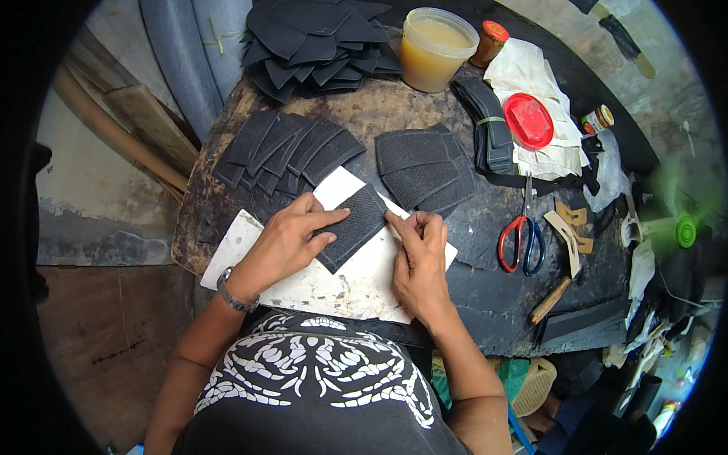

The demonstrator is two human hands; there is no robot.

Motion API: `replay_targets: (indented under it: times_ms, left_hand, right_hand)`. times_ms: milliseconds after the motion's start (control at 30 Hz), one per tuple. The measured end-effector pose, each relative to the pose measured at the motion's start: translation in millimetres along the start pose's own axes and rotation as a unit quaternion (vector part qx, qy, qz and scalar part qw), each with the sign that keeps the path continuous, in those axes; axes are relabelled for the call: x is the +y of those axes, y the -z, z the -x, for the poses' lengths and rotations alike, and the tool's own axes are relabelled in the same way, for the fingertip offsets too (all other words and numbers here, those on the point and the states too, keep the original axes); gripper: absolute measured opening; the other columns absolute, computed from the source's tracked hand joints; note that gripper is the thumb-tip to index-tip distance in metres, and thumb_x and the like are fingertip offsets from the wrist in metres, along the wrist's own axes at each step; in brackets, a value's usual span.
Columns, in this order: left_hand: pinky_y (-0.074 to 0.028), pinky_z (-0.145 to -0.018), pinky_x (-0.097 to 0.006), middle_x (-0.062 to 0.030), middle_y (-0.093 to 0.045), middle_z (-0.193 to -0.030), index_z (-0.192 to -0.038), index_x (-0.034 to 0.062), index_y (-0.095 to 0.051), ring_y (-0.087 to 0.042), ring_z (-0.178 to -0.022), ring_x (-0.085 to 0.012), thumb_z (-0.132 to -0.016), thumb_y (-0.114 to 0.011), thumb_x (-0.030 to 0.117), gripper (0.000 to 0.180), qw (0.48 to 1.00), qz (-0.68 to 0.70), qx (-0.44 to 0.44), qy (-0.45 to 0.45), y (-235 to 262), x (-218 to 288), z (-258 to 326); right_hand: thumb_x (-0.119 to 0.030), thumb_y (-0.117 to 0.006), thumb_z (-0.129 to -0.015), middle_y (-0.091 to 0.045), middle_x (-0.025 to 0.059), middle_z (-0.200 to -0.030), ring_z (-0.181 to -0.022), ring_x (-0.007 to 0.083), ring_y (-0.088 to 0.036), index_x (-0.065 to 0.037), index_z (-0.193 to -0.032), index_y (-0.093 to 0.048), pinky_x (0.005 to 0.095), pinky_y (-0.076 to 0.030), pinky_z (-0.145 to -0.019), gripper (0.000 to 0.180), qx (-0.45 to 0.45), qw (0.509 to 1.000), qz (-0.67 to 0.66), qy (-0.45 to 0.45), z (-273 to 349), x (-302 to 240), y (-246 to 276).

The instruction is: The person uses shears to cut small rectangular pieces from a larger sheet of black rubber. They repeatedly pick up pieces, trim edges, and stack the finished pieces on the work surface. A container with a red lid is opened and closed during the process.

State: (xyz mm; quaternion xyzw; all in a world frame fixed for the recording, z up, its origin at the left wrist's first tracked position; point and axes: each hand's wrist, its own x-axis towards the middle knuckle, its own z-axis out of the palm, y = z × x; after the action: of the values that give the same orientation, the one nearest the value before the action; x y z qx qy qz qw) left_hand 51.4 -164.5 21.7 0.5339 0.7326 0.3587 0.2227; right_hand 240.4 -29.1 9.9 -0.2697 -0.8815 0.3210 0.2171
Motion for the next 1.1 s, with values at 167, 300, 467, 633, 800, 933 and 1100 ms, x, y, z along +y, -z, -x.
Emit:
replay_targets:
  times_ms: [167, 300, 467, 633, 800, 933, 1100]
  left_hand:
    - [-0.049, -0.079, -0.035, -0.0124, -0.057, -0.093, -0.123, 0.0071, -0.069, -0.059, -0.083, -0.0255, -0.084, -0.071, 0.006, 0.039, 1.000, -0.015, 0.000, -0.007, -1.7, -2.3, -1.1]
    - [-0.049, -0.080, -0.035, -0.0128, -0.057, -0.092, -0.122, 0.0073, -0.069, -0.060, -0.084, -0.0263, -0.084, -0.071, 0.007, 0.038, 1.000, -0.019, 0.004, -0.008, -2.4, -3.6, -1.6]
    - [-0.050, -0.079, -0.035, -0.0130, -0.057, -0.092, -0.121, 0.0074, -0.070, -0.060, -0.084, -0.0266, -0.083, -0.071, 0.005, 0.038, 1.000, -0.014, 0.005, 0.000, -6.0, -5.5, -0.6]
    - [-0.050, -0.078, -0.033, -0.0122, -0.056, -0.092, -0.119, 0.0063, -0.070, -0.061, -0.084, -0.0243, -0.084, -0.066, -0.003, 0.036, 0.999, 0.020, 0.010, -0.026, 0.1, -2.6, -1.5]
    - [-0.048, -0.089, -0.030, -0.0101, -0.060, -0.106, -0.113, 0.0032, -0.070, -0.060, -0.102, -0.0201, -0.087, -0.058, -0.005, 0.030, 0.975, 0.077, 0.194, -0.069, 49.8, -15.6, -21.1]
    - [-0.044, -0.097, -0.036, -0.0125, -0.060, -0.119, -0.109, 0.0034, -0.069, -0.058, -0.112, -0.0282, -0.088, -0.061, 0.002, 0.023, 0.979, -0.035, 0.193, 0.044, 73.9, -34.8, -41.9]
    - [-0.041, -0.100, -0.044, -0.0138, -0.059, -0.125, -0.110, 0.0059, -0.069, -0.053, -0.121, -0.0317, -0.088, -0.065, 0.011, 0.023, 0.936, -0.237, 0.230, -0.121, 28.5, -23.5, -80.2]
  right_hand:
    - [0.013, -0.049, -0.081, -0.048, 0.0142, -0.104, -0.101, 0.0266, -0.049, -0.006, -0.122, -0.068, 0.0344, -0.042, -0.093, 0.049, -0.011, 1.000, 0.019, 0.009, -2.1, -1.5, -0.1]
    - [0.013, -0.051, -0.079, -0.047, 0.0138, -0.101, -0.099, 0.0272, -0.048, -0.006, -0.120, -0.068, 0.0351, -0.042, -0.091, 0.048, -0.036, 0.999, -0.002, 0.029, 5.8, -6.7, -3.1]
    - [0.007, -0.058, -0.076, -0.051, 0.0111, -0.097, -0.091, 0.0273, -0.048, -0.004, -0.118, -0.068, 0.0379, -0.036, -0.082, 0.044, -0.076, 0.992, -0.024, 0.097, 25.7, -23.3, -17.1]
    - [0.012, -0.054, -0.073, -0.047, 0.0097, -0.098, -0.095, 0.0265, -0.047, -0.009, -0.108, -0.072, 0.0360, -0.040, -0.086, 0.044, -0.143, 0.972, -0.151, 0.109, 27.1, -29.0, -10.8]
    - [0.009, -0.045, -0.086, -0.042, 0.0097, -0.104, -0.097, 0.0176, -0.050, 0.001, -0.108, -0.064, 0.0322, -0.051, -0.093, 0.030, 0.004, 0.976, -0.217, -0.014, 8.6, -9.4, 9.6]
    - [0.008, -0.045, -0.091, -0.044, 0.0093, -0.109, -0.096, 0.0149, -0.052, 0.003, -0.116, -0.058, 0.0347, -0.053, -0.096, 0.028, 0.066, 0.956, -0.285, -0.004, 3.2, 6.1, 1.7]
    - [0.007, -0.047, -0.091, -0.049, 0.0104, -0.106, -0.095, 0.0170, -0.054, 0.001, -0.117, -0.059, 0.0308, -0.049, -0.090, 0.030, 0.102, 0.968, -0.231, -0.020, 6.0, 13.8, -5.1]
